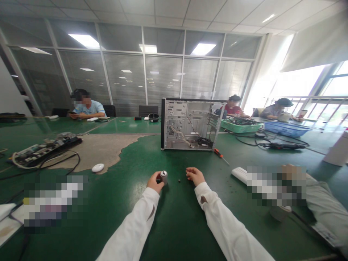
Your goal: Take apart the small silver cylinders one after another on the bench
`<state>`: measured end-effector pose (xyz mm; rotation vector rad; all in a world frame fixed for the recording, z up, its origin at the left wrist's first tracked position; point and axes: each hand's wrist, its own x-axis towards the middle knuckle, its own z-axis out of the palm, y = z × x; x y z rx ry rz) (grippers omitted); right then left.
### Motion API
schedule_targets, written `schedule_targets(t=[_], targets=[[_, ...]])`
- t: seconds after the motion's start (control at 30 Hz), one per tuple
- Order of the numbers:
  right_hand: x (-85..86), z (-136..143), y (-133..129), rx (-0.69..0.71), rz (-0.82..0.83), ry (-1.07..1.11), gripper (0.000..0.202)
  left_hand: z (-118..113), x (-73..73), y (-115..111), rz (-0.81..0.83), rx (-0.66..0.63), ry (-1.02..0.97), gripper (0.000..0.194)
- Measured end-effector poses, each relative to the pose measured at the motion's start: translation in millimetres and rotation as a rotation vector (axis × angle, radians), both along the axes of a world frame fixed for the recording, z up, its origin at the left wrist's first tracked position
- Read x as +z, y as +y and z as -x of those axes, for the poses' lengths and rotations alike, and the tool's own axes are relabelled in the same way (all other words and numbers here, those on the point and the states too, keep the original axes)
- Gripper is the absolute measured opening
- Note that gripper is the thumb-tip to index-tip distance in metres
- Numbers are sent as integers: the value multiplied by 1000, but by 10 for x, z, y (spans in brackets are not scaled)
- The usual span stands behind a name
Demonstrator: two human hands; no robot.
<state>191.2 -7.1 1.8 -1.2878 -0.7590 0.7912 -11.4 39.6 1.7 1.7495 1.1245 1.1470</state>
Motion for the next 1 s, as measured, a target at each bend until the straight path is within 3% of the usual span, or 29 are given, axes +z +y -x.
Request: schedule_targets(t=[0.77,1.0], targets=[[-1,18,-9,-5,-6,-20,23,33,80,-40,22,-28,-6,41],[-4,29,-10,-3,-1,-46,23,6,28,-18,-4,9,9,40]])
